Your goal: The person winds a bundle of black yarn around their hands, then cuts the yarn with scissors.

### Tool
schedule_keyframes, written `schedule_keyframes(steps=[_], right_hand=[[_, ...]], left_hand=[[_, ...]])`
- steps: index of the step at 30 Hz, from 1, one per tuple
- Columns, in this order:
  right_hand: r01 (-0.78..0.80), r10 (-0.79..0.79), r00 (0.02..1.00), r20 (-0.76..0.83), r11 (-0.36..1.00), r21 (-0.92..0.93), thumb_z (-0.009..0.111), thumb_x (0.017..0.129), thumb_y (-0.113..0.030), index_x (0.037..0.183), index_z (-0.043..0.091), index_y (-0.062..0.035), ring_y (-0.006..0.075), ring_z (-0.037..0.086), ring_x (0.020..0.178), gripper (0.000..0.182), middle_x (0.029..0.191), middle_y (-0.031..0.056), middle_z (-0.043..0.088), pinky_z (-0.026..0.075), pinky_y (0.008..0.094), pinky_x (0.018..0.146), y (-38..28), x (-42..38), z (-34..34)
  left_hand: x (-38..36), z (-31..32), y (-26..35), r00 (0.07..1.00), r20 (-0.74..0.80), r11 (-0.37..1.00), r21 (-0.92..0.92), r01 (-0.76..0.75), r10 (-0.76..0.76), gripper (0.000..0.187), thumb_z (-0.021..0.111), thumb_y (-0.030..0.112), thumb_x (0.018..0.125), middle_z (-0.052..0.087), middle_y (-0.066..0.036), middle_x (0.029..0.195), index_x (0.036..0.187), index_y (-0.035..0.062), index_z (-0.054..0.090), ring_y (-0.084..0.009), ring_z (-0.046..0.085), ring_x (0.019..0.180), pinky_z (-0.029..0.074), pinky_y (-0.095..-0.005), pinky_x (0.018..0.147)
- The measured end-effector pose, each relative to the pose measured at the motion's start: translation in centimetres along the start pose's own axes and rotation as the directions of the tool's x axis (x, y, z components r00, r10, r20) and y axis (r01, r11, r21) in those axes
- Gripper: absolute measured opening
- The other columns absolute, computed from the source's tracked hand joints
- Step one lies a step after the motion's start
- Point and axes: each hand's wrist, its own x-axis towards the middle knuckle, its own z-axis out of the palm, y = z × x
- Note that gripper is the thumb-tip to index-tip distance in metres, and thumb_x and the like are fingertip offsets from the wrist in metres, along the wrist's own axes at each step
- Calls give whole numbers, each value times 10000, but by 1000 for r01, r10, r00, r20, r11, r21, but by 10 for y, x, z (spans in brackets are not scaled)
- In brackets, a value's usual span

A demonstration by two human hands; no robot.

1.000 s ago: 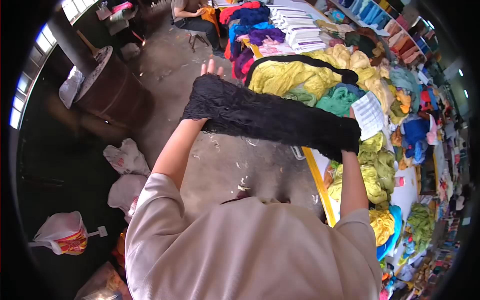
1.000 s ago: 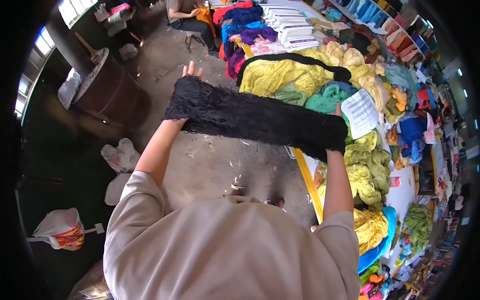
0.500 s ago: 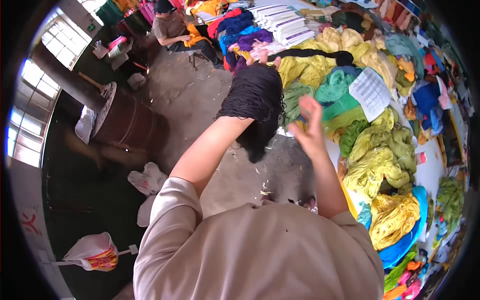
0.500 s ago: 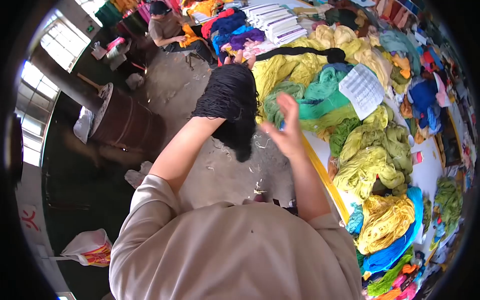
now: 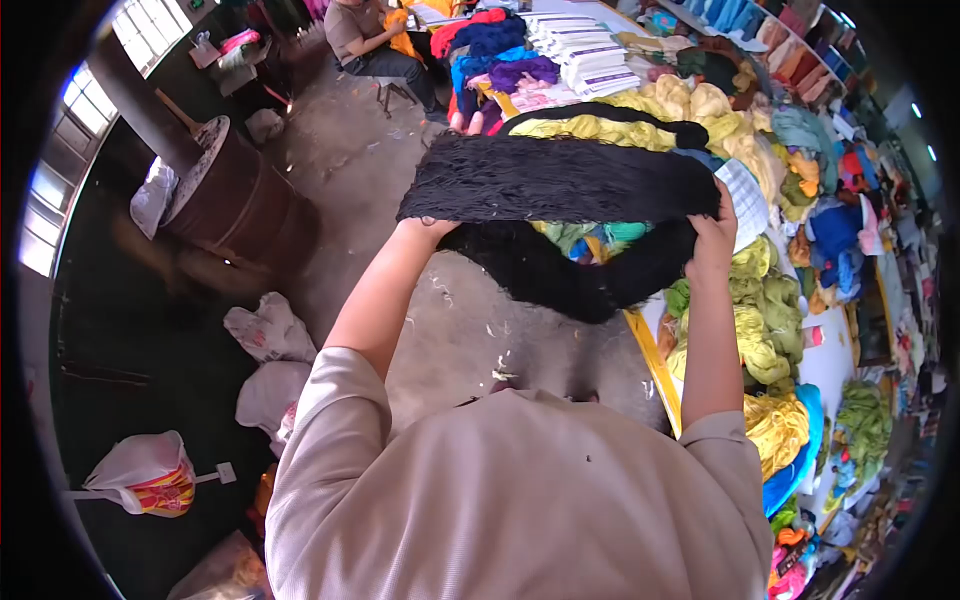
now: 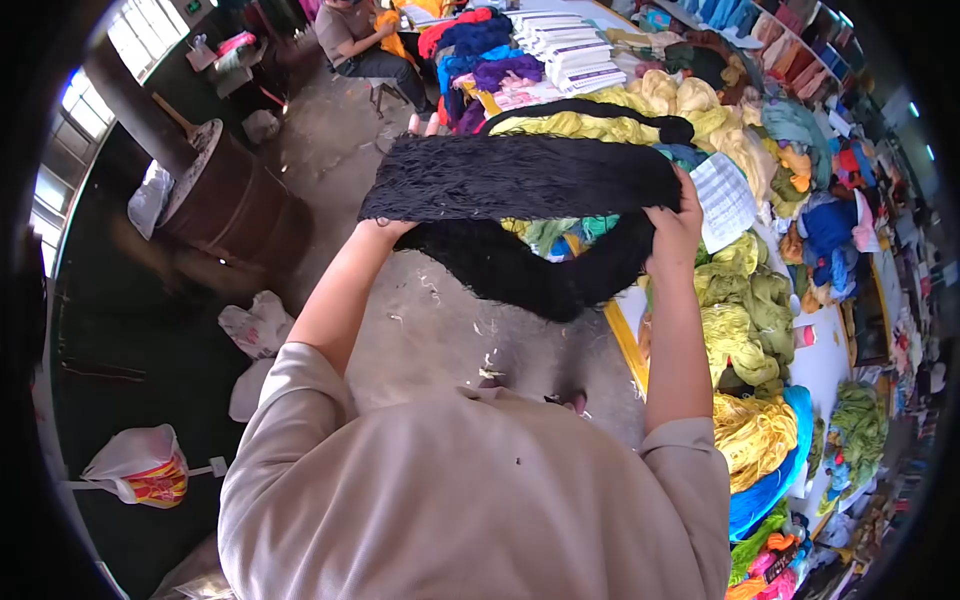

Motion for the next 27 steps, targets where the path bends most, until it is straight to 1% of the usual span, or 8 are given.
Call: schedule_keyframes(steps=[13, 15, 16, 17, 19, 20, 22, 27], right_hand=[[230, -218, 948, -232, 973, 26, 498, 808, 133, 1296, 532, -25, 233, 620, 1125, 515, 1241, 102, 623, 478, 384, 1020, -56, -20, -87], [235, -215, 945, -245, 971, 52, 527, 828, 111, 1269, 544, -24, 225, 629, 1095, 462, 1205, 105, 635, 485, 365, 1003, -42, -25, -111], [210, -192, 938, -288, 977, 33, 516, 828, 106, 1270, 545, -23, 229, 627, 1098, 461, 1208, 107, 634, 483, 366, 1003, -33, -28, -127], [186, -170, 929, -328, 982, 18, 506, 829, 100, 1271, 545, -21, 233, 625, 1101, 461, 1212, 108, 632, 482, 366, 1003, -27, -32, -132], [-48, 27, 868, -497, 998, -30, 451, 810, 112, 1298, 520, -17, 239, 609, 1116, 509, 1223, 120, 620, 467, 373, 1014, -13, -44, -125], [-182, 110, 802, -587, 981, -64, 427, 802, 123, 1310, 506, -12, 239, 603, 1125, 532, 1233, 126, 614, 460, 375, 1020, -6, -48, -117], [-421, 218, 886, -408, 746, -516, 548, 693, 166, 1463, 351, -49, 264, 529, 1252, 823, 1422, 155, 478, 485, 354, 984, 33, -54, -140], [271, -1, 861, 509, 847, -457, 742, 724, 14, 1566, 66, -42, 254, 175, 1489, 1080, 1600, 146, 210, 166, 355, 1192, -25, -95, 9]], left_hand=[[-11, -66, -4, 995, -76, 998, -13, 59, -60, 701, 565, 505, 883, 138, -231, 1617, 1468, 137, 445, -463, 48, 1492, 89, -536, 1199], [-10, -80, 4, 995, -98, 919, -393, -8, -33, 791, 670, 425, 831, 193, -227, 1602, 1498, 105, 390, -439, 73, 1492, 89, -519, 1205], [-10, -87, 12, 975, -168, 779, -627, 9, -147, 835, 732, 361, 801, 244, -218, 1590, 1507, 97, 372, -419, 126, 1491, 125, -507, 1207], [-6, -99, 32, 953, -54, 10, -999, -53, -299, 1003, 866, 204, 656, 367, -176, 1536, 1506, 58, 354, -353, 299, 1444, 250, -465, 1182], [-17, -90, 51, 957, 208, -693, -721, 10, -202, 1132, 919, 124, 550, 429, -133, 1496, 1507, 24, 324, -294, 419, 1372, 334, -413, 1141], [-22, -72, 62, 954, 253, -768, -639, 41, -159, 1221, 950, 154, 500, 453, -130, 1472, 1514, 7, 285, -295, 449, 1349, 339, -399, 1134], [0, -93, 92, 968, 193, -619, -784, 54, -160, 1245, 965, 256, 535, 336, -159, 1553, 1527, 10, 252, -301, 337, 1429, 267, -402, 1168], [67, -100, 129, 956, -189, 596, -749, -289, 225, 1282, 644, 856, 602, -17, -288, 1609, 1548, 81, 259, -489, -92, 1475, 39, -567, 1165]])
